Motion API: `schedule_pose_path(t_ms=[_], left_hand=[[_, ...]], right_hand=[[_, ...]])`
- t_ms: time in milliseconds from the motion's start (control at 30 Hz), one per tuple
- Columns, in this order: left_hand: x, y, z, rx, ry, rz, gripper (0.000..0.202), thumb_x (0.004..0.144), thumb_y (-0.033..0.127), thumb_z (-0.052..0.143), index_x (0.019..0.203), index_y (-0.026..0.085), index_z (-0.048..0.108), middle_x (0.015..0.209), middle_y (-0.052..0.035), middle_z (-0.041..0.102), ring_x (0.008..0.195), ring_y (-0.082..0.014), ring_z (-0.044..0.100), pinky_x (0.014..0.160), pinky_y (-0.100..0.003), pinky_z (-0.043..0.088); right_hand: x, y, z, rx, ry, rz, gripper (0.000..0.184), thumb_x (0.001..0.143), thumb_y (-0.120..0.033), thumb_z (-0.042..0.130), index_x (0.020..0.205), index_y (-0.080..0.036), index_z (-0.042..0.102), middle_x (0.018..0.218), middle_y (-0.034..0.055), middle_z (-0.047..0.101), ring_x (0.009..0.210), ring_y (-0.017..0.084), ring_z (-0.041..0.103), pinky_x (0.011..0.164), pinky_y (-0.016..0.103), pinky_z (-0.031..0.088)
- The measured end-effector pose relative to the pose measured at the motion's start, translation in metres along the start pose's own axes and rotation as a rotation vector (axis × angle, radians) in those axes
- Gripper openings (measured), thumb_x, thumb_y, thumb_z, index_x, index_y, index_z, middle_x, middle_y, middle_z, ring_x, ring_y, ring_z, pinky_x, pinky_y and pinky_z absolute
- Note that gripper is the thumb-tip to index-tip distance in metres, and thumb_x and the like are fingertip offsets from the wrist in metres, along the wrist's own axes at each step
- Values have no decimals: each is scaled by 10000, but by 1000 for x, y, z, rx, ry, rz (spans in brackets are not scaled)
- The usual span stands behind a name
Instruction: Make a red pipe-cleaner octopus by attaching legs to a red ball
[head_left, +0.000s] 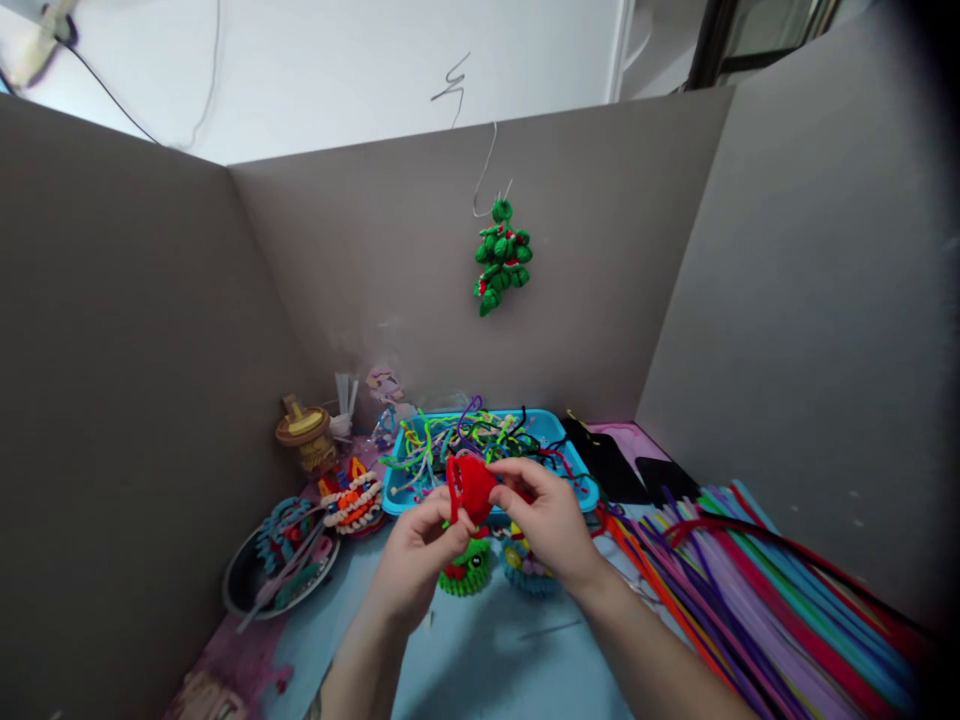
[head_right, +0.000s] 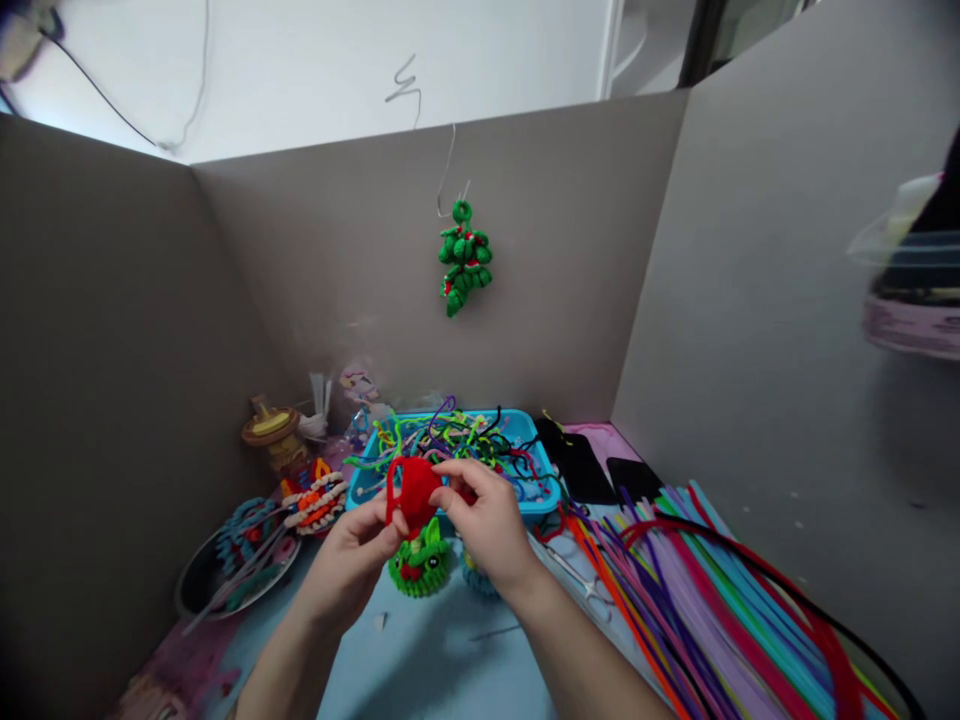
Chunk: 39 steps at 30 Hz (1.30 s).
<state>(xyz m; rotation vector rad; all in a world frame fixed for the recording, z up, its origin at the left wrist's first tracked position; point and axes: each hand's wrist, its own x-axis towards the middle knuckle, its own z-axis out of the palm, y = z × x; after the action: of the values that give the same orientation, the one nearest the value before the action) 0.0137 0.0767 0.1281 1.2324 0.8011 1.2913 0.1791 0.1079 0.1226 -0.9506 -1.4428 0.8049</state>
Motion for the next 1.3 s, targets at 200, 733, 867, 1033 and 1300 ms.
schedule_pose_path(t_ms=[200, 733, 867, 1033, 1300], left_hand=[[3, -3, 6, -49, 145, 22, 348, 681, 272, 759, 988, 205, 609, 894, -47, 669, 837, -177, 611, 766, -279, 458], [7, -9, 21, -470, 422, -114, 356, 588, 192, 802, 897, 179, 624, 944, -32, 695, 828, -135, 648, 783, -269, 512], [1, -17, 35, -471, 336, -81, 302, 583, 181, 799, 824, 174, 617, 805, -3, 686, 773, -120, 643, 762, -223, 487], [-9, -22, 48, -462, 316, -46, 349, 578, 173, 798, 881, 194, 624, 840, -11, 683, 815, -155, 644, 802, -273, 480], [0, -16, 36, -729, 315, -120, 238, 666, 219, 760, 885, 184, 675, 898, -31, 707, 899, -154, 645, 825, -248, 491]], right_hand=[[1, -2, -1, 98, 68, 77, 184, 728, -262, 642, 890, -178, 671, 650, -15, 558, 580, 129, 496, 564, 249, 413], [-13, 0, 13, -516, 203, -470, 206, 808, -161, 581, 996, -214, 644, 1058, 100, 545, 1070, 268, 478, 946, 468, 402], [-23, -6, 21, -293, -23, -393, 267, 841, -165, 548, 1099, -214, 595, 914, 60, 572, 814, 181, 558, 712, 305, 499], [-26, -14, 24, -129, -12, -348, 138, 826, -141, 574, 915, -217, 647, 830, 36, 599, 762, 163, 579, 669, 271, 486], [-12, -7, 9, -304, -271, -762, 235, 866, -107, 461, 929, -216, 659, 835, 71, 655, 765, 179, 591, 694, 309, 489]])
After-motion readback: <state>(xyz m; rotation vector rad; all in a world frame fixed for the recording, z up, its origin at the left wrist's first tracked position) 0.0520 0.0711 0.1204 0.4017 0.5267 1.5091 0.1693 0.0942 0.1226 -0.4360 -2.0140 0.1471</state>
